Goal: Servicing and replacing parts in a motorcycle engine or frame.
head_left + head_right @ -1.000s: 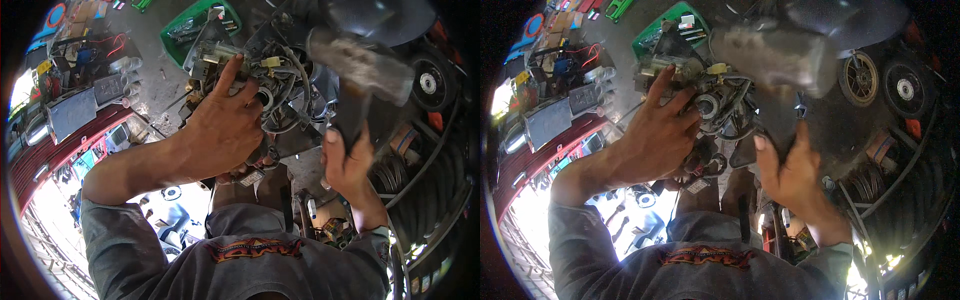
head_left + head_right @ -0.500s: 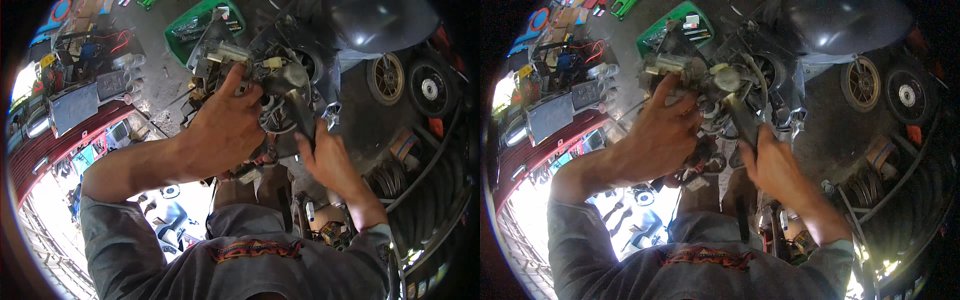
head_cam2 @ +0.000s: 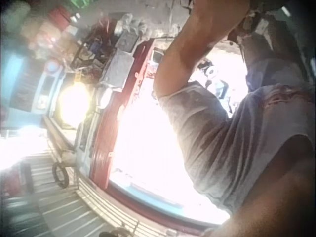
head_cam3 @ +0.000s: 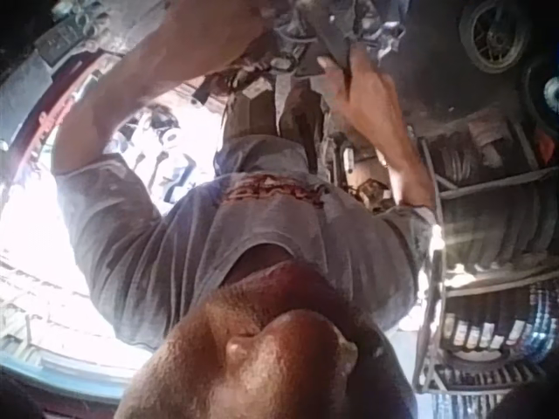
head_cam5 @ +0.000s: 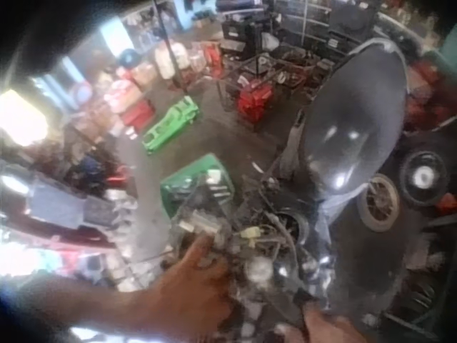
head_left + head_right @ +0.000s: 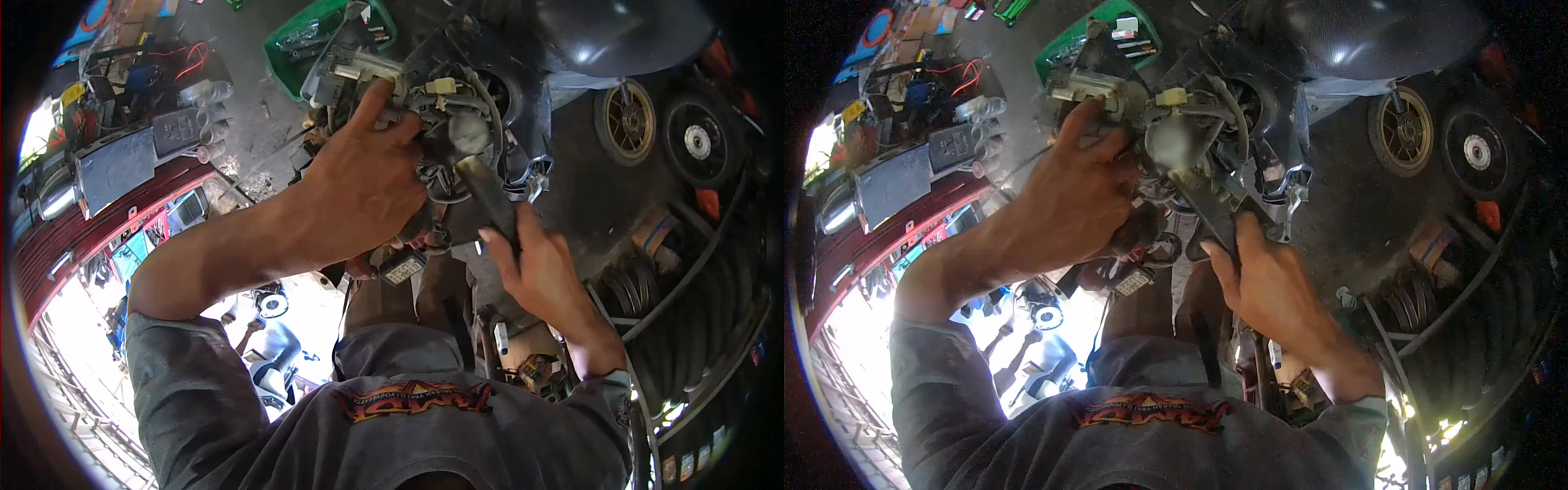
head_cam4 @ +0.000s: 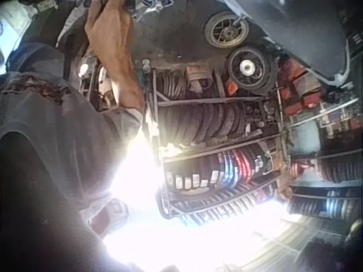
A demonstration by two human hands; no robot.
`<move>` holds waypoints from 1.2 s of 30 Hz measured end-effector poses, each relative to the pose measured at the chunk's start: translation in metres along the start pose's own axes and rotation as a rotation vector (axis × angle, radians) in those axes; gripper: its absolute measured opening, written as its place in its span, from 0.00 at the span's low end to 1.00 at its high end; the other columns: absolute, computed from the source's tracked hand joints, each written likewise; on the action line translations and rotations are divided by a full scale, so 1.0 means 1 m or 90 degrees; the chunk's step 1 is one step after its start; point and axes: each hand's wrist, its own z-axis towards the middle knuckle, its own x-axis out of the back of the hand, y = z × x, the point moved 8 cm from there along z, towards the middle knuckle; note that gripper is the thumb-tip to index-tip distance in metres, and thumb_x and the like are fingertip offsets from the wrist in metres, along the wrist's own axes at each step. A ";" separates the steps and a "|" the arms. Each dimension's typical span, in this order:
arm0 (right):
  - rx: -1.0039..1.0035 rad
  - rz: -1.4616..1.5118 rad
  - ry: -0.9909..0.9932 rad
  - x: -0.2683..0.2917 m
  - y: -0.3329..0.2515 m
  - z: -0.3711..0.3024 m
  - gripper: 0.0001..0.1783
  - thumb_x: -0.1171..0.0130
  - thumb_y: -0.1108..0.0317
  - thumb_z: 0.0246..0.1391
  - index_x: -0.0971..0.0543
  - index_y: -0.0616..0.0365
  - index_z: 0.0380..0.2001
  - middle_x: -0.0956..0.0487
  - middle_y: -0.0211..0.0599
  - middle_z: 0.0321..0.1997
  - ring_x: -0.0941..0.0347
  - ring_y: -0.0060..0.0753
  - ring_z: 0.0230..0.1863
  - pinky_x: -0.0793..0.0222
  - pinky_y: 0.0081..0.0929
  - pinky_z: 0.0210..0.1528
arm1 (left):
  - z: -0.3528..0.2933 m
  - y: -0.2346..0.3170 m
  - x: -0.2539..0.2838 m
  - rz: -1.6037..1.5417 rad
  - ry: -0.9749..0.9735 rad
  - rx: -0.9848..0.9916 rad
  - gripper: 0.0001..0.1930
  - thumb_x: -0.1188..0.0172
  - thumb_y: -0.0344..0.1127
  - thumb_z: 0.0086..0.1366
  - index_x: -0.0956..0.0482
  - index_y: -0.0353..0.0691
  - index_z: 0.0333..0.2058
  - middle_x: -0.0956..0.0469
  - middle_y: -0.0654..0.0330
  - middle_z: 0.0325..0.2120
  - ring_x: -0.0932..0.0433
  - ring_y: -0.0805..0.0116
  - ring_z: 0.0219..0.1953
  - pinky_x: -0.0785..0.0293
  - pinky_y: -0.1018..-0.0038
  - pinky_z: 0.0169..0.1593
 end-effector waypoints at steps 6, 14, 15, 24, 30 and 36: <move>0.273 0.062 0.458 0.026 -0.016 -0.038 0.26 0.42 0.64 0.61 0.33 0.80 0.49 0.25 0.55 0.18 0.21 0.56 0.22 0.27 0.42 0.24 | 0.002 0.002 0.007 0.019 0.014 -0.002 0.07 0.41 0.41 0.52 0.16 0.49 0.24 0.20 0.64 0.28 0.29 0.63 0.51 0.53 0.46 0.66; 0.176 0.151 0.279 0.029 -0.023 -0.030 0.24 0.43 0.64 0.61 0.32 0.78 0.47 0.23 0.63 0.22 0.21 0.63 0.27 0.26 0.45 0.27 | 0.003 0.002 0.003 0.034 -0.002 0.001 0.07 0.41 0.41 0.53 0.15 0.50 0.25 0.20 0.65 0.28 0.28 0.63 0.51 0.53 0.47 0.66; 0.172 0.152 0.279 0.025 -0.020 -0.034 0.24 0.43 0.64 0.61 0.32 0.78 0.47 0.23 0.63 0.22 0.21 0.63 0.27 0.26 0.45 0.27 | 0.002 0.004 0.003 0.032 -0.003 -0.002 0.07 0.41 0.41 0.53 0.15 0.50 0.25 0.20 0.65 0.28 0.28 0.63 0.51 0.53 0.47 0.66; 0.083 0.068 0.146 0.017 -0.006 -0.018 0.20 0.42 0.66 0.61 0.30 0.73 0.48 0.21 0.56 0.23 0.20 0.56 0.24 0.27 0.41 0.25 | 0.002 0.001 0.003 0.039 0.038 -0.001 0.08 0.41 0.41 0.52 0.16 0.49 0.21 0.20 0.66 0.26 0.29 0.64 0.49 0.50 0.49 0.66; 0.118 0.244 0.267 0.041 0.005 -0.003 0.18 0.39 0.66 0.60 0.28 0.68 0.47 0.23 0.30 0.21 0.33 0.16 0.17 0.37 0.22 0.18 | 0.002 0.004 0.004 0.129 0.068 -0.017 0.12 0.41 0.44 0.52 0.14 0.45 0.30 0.20 0.63 0.32 0.30 0.61 0.51 0.51 0.48 0.66; 0.080 0.307 0.240 0.007 0.021 0.056 0.19 0.36 0.64 0.56 0.24 0.67 0.45 0.18 0.50 0.32 0.19 0.40 0.34 0.27 0.32 0.39 | 0.005 0.003 0.005 0.084 -0.004 -0.013 0.22 0.36 0.51 0.48 0.14 0.42 0.37 0.21 0.62 0.42 0.32 0.60 0.55 0.52 0.47 0.67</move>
